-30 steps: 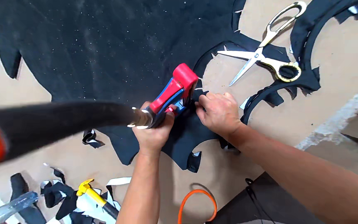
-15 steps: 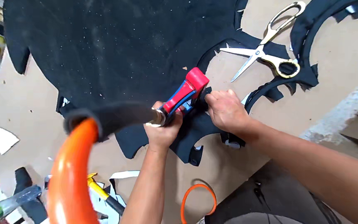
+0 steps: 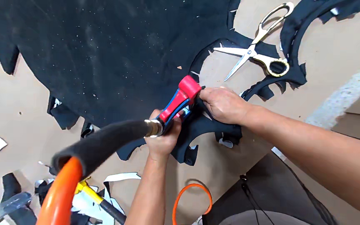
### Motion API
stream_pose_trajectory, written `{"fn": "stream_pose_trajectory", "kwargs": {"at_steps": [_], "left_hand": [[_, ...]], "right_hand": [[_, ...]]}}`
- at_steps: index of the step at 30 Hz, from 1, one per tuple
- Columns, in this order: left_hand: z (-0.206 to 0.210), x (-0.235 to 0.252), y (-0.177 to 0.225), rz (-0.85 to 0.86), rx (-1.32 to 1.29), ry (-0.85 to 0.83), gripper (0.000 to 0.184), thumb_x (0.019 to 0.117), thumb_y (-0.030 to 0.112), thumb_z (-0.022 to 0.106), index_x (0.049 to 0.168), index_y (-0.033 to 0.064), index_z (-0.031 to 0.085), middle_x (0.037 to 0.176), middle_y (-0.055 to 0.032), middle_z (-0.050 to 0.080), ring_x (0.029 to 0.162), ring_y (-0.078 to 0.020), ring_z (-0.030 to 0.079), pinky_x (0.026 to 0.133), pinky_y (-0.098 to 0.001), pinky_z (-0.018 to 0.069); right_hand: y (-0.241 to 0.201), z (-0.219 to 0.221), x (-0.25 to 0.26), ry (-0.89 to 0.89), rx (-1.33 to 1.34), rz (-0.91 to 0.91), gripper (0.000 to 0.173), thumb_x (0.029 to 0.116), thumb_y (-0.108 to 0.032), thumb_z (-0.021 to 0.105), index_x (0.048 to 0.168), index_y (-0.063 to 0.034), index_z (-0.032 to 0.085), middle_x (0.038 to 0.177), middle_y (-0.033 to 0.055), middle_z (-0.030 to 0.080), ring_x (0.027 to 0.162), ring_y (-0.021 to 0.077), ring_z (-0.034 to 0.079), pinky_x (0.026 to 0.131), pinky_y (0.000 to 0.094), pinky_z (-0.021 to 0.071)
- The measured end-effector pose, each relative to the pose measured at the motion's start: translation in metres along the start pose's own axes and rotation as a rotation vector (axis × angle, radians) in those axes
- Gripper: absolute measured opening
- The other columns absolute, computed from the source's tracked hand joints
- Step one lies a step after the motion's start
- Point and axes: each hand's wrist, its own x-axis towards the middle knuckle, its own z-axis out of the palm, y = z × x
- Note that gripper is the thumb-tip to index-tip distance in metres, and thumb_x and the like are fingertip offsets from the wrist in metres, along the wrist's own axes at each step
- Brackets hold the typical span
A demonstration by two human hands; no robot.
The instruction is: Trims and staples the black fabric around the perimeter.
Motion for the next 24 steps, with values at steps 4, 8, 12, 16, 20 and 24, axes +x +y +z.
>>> {"fn": "stream_pose_trajectory", "kwargs": {"at_steps": [4,8,12,16,20,24], "left_hand": [[-0.002,-0.007,-0.002,0.029,0.004,0.002,0.020,0.0840,0.010,0.075,0.102,0.0030,0.068,0.096,-0.0112,0.077,0.090,-0.0284,0.076,0.084,-0.0481,0.0645],[-0.006,-0.008,-0.003,0.036,0.031,-0.012,0.021,0.0856,0.019,0.077,0.098,0.0046,0.069,0.094,-0.0108,0.077,0.087,-0.0279,0.076,0.081,-0.0476,0.0652],[0.000,-0.010,-0.006,0.035,-0.031,-0.002,0.021,0.0839,0.016,0.077,0.099,0.0046,0.068,0.093,-0.0112,0.076,0.087,-0.0286,0.076,0.082,-0.0486,0.0646],[0.000,-0.005,-0.009,-0.004,-0.076,-0.019,0.020,0.0830,0.012,0.077,0.098,0.0034,0.067,0.093,-0.0122,0.075,0.087,-0.0310,0.075,0.082,-0.0508,0.0637],[-0.010,-0.014,0.003,0.015,-0.058,-0.019,0.018,0.0848,0.005,0.072,0.103,0.0024,0.069,0.100,-0.0133,0.077,0.094,-0.0336,0.076,0.088,-0.0542,0.0641],[-0.007,-0.060,0.016,-0.022,0.003,0.008,0.021,0.0854,0.014,0.075,0.104,0.0068,0.069,0.101,-0.0077,0.077,0.094,-0.0265,0.076,0.087,-0.0472,0.0647]], "right_hand": [[0.000,-0.001,0.002,-0.045,0.014,-0.006,0.015,0.1021,-0.017,0.049,0.107,-0.0140,0.063,0.101,0.0055,0.066,0.101,0.0238,0.066,0.087,0.0469,0.0523],[0.001,0.000,0.004,-0.030,0.004,-0.003,0.014,0.1012,-0.017,0.050,0.106,-0.0145,0.063,0.097,0.0048,0.065,0.095,0.0233,0.066,0.083,0.0460,0.0530],[-0.001,-0.001,0.003,-0.045,0.005,0.004,0.015,0.1008,-0.014,0.050,0.109,-0.0142,0.062,0.100,0.0059,0.065,0.098,0.0246,0.066,0.086,0.0468,0.0519],[0.000,-0.003,0.006,-0.059,0.010,-0.008,0.016,0.1011,-0.015,0.050,0.108,-0.0136,0.064,0.101,0.0071,0.066,0.100,0.0255,0.067,0.085,0.0484,0.0526],[-0.003,0.006,-0.018,0.071,-0.015,0.033,0.022,0.1058,-0.020,0.044,0.111,-0.0114,0.064,0.102,0.0080,0.067,0.102,0.0264,0.066,0.090,0.0486,0.0526],[0.000,0.039,-0.100,0.333,-0.087,0.110,0.035,0.1049,-0.035,0.049,0.121,-0.0139,0.072,0.127,0.0081,0.068,0.130,0.0281,0.058,0.121,0.0626,0.0284]]}}
